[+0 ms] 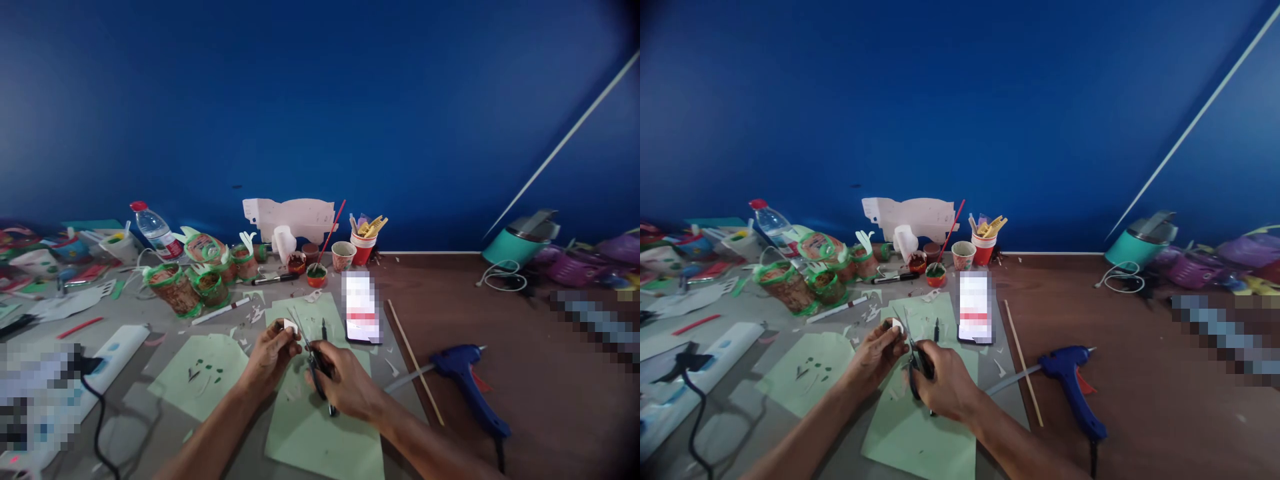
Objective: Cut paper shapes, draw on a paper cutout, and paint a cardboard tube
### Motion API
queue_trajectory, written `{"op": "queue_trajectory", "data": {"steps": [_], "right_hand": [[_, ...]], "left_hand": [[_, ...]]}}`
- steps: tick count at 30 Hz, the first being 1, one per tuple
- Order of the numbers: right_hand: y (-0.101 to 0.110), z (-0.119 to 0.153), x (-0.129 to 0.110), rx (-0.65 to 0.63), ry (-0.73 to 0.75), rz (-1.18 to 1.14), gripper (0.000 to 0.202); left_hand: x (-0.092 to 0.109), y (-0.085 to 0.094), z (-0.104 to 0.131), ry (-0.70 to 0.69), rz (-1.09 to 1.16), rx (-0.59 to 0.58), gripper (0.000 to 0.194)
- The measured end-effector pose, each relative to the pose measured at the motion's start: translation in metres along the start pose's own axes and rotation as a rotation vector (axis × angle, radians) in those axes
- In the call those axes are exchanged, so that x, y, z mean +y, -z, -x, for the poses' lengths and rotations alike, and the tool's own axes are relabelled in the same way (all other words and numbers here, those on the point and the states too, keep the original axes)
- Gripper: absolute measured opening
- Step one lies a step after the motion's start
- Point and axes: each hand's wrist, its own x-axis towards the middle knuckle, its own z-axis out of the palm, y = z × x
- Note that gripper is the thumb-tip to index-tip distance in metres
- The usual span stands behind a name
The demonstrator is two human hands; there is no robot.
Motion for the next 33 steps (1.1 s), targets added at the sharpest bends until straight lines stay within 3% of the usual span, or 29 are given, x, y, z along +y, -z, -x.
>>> {"op": "queue_trajectory", "data": {"steps": [13,24,33], "right_hand": [[-0.0002,0.0001,-0.0002,0.021,0.012,0.086,0.018],[0.0001,0.001,-0.0034,0.021,0.029,0.169,0.015],[-0.0009,0.0019,-0.0024,0.025,0.035,0.172,0.016]], "left_hand": [[-0.001,-0.0005,-0.0004,-0.021,-0.022,0.057,0.03],[-0.0053,0.0061,-0.0032,0.003,-0.021,0.014,0.023],[-0.0028,-0.0001,-0.001,0.023,-0.034,0.015,0.027]]}}
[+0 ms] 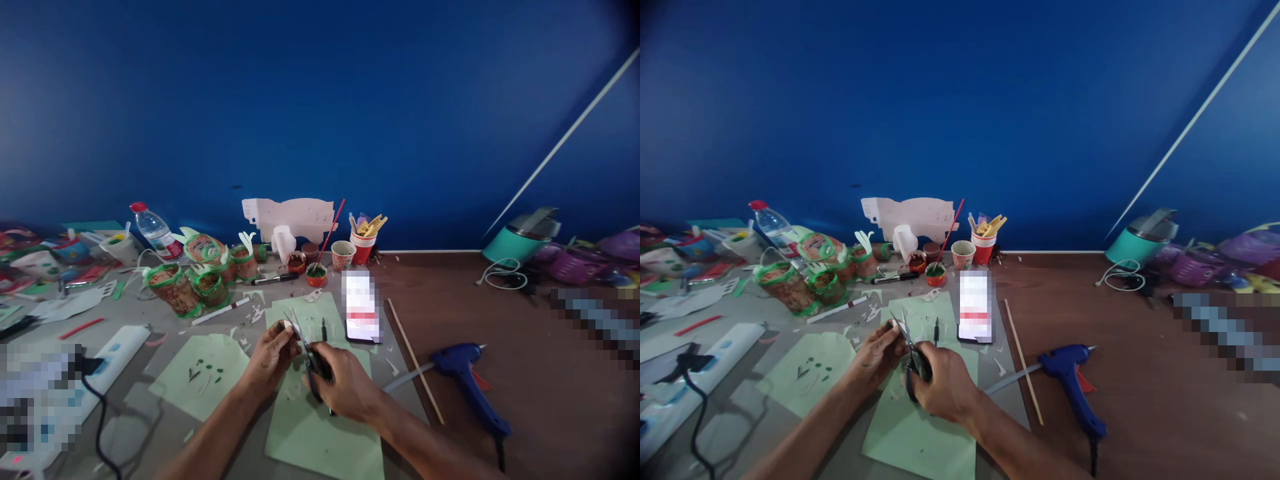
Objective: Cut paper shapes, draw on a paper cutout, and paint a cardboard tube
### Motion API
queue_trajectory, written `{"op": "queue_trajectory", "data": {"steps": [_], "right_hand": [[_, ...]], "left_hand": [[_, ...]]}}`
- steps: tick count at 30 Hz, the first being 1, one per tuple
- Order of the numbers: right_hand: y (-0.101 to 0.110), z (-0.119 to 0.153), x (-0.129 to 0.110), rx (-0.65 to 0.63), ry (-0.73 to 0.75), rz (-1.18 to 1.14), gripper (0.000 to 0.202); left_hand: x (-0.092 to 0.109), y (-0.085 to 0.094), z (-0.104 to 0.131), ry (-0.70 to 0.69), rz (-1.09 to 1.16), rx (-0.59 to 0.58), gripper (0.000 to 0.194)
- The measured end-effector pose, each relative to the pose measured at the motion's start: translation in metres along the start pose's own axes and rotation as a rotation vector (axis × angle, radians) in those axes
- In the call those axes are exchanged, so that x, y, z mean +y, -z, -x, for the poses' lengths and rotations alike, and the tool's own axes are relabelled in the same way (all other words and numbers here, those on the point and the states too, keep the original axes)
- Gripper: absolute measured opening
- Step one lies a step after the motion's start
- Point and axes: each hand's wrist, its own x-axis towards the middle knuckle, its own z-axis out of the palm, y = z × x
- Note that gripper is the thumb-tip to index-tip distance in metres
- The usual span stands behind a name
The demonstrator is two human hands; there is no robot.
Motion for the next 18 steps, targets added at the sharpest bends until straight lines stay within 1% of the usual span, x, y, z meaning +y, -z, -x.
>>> {"op": "queue_trajectory", "data": {"steps": [11,18], "right_hand": [[-0.0006,-0.0007,-0.0007,-0.003,-0.015,0.009,0.018],[-0.0016,-0.001,0.0014,0.001,-0.003,0.004,0.016]], "left_hand": [[0.0001,-0.0018,0.0013,0.015,-0.019,-0.013,0.027],[0.0006,-0.0023,0.0019,0.032,-0.014,-0.041,0.029]]}}
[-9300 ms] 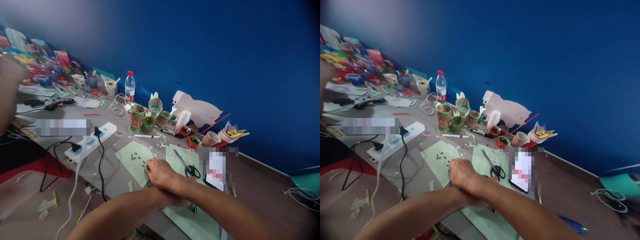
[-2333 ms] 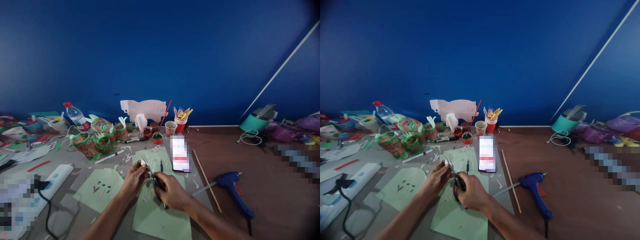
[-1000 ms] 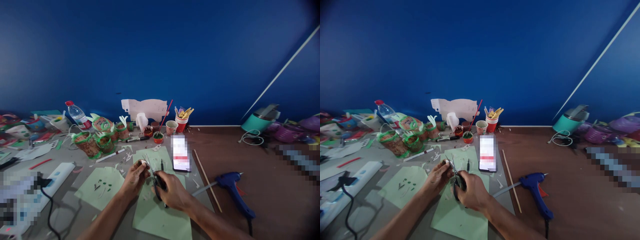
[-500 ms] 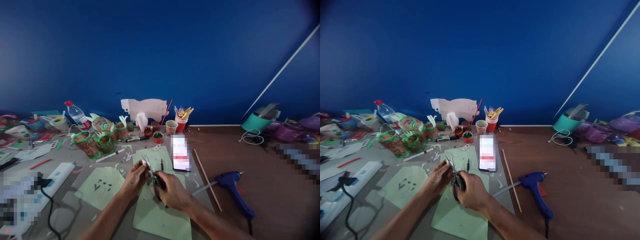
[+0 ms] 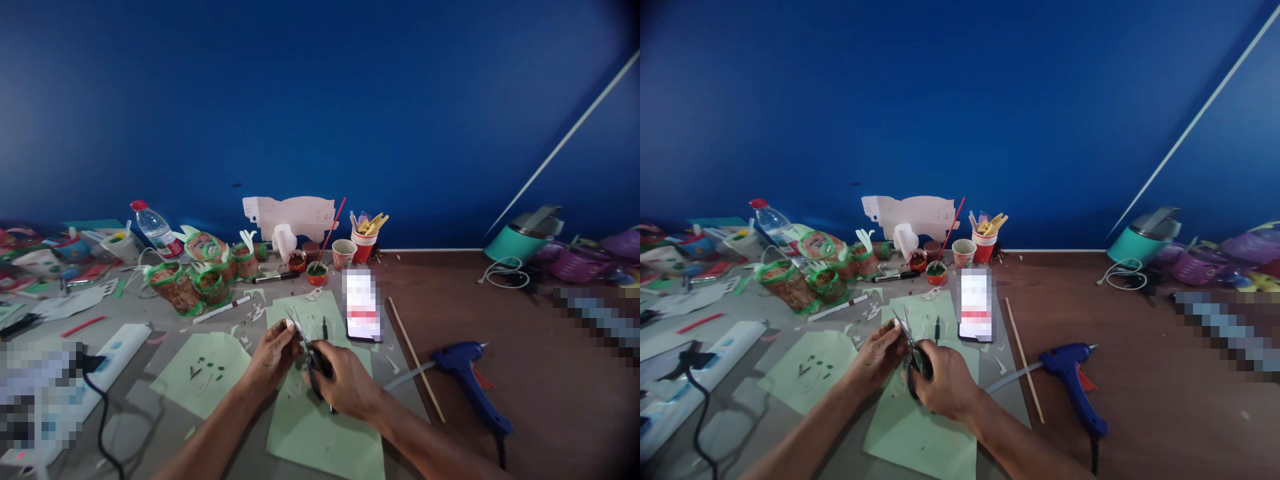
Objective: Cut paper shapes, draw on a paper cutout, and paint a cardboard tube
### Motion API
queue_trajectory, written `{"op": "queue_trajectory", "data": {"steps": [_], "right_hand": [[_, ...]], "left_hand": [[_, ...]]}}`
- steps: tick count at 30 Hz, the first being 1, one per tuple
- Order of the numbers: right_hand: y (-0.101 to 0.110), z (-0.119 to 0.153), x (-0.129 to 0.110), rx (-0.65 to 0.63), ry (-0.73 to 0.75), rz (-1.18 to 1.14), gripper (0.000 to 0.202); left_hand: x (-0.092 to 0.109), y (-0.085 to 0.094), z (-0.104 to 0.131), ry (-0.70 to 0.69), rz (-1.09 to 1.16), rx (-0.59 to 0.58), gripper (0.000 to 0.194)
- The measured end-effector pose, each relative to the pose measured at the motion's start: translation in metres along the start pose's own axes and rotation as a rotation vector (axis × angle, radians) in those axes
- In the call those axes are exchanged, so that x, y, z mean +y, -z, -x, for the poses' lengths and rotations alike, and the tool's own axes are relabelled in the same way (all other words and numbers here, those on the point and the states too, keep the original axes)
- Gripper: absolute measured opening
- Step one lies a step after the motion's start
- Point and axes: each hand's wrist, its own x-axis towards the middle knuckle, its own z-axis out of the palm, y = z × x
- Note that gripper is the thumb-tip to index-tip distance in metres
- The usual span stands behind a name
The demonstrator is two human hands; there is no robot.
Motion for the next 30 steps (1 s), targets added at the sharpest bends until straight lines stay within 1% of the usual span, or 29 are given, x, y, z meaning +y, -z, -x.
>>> {"op": "queue_trajectory", "data": {"steps": [8,13,18,30], "right_hand": [[-0.001,0.0005,0.0021,0.016,0.012,-0.025,0.016],[-0.0013,0.0001,0.0021,0.026,0.005,-0.028,0.017],[0.0,0.0003,0.0008,0.012,0.007,-0.014,0.01],[-0.0033,0.0006,0.005,0.01,0.02,-0.026,0.008]], "left_hand": [[-0.0012,0.0007,-0.0013,-0.01,0.0,0.008,0.031],[-0.0013,0.0024,-0.0011,-0.001,0.008,0.02,0.028],[-0.0022,0.0038,-0.0015,0.003,0.01,0.02,0.029],[-0.0027,0.0043,-0.0015,0.0,0.019,0.017,0.028]]}}
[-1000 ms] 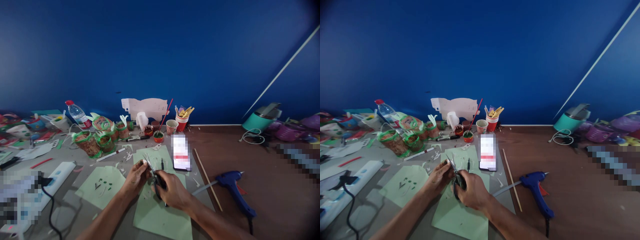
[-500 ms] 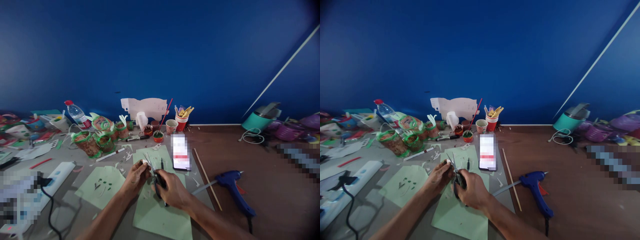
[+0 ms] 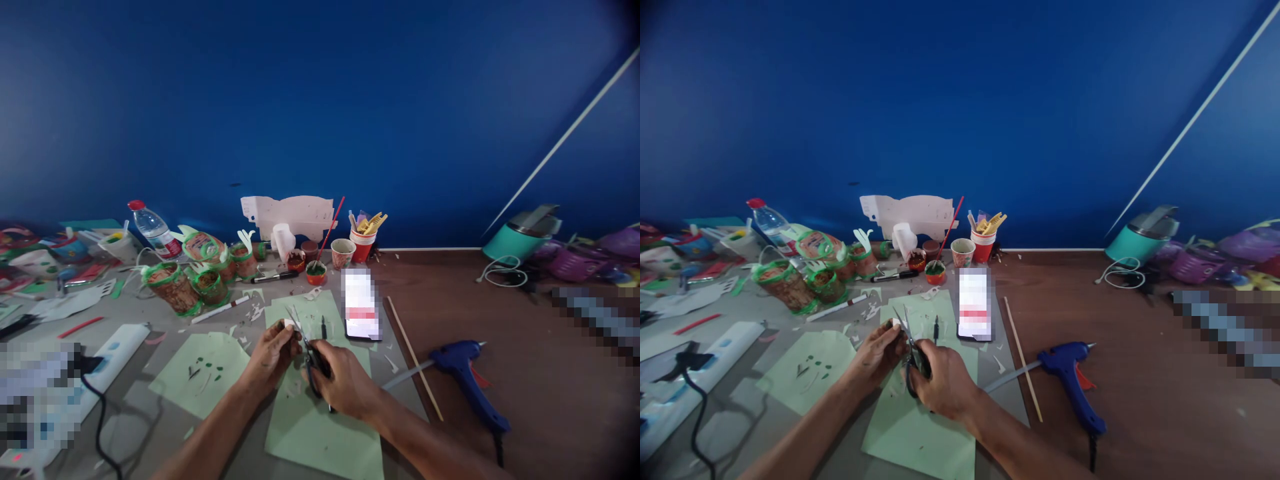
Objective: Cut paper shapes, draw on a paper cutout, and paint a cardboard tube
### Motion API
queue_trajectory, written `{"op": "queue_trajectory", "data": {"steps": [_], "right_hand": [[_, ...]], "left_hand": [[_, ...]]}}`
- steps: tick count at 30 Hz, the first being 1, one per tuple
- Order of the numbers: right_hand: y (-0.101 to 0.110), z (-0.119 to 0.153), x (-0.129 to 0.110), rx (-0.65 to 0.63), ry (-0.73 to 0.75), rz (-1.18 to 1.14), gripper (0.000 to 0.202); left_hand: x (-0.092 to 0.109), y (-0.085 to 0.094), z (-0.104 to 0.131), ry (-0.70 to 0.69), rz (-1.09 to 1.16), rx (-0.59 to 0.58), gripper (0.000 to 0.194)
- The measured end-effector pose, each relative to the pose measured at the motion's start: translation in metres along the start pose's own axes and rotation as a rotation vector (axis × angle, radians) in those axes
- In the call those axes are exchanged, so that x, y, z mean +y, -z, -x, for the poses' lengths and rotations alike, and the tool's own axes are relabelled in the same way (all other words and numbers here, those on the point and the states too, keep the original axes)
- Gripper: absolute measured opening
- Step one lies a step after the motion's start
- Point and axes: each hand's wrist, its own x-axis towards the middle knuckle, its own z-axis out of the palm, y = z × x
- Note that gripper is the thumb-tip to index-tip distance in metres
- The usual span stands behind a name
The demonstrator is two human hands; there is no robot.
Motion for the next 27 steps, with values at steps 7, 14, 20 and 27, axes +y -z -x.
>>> {"op": "queue_trajectory", "data": {"steps": [7,14,20,27], "right_hand": [[-0.001,0.0001,0.0015,-0.017,0.008,-0.006,0.008],[-0.0012,0.0003,-0.0002,-0.019,0.008,-0.017,0.003],[-0.0027,-0.0004,0.0014,-0.02,0.004,-0.003,0.004],[-0.0042,0.0006,0.0019,-0.021,0.004,0.023,0.004]], "left_hand": [[-0.0002,-0.0012,-0.0006,0.007,0.008,0.016,0.029],[-0.0017,-0.0011,-0.0008,0.0,-0.015,-0.006,0.03],[-0.0012,-0.0028,0.0002,0.004,-0.014,-0.002,0.031],[-0.0021,-0.0025,-0.0014,0.001,-0.002,0.011,0.032]]}}
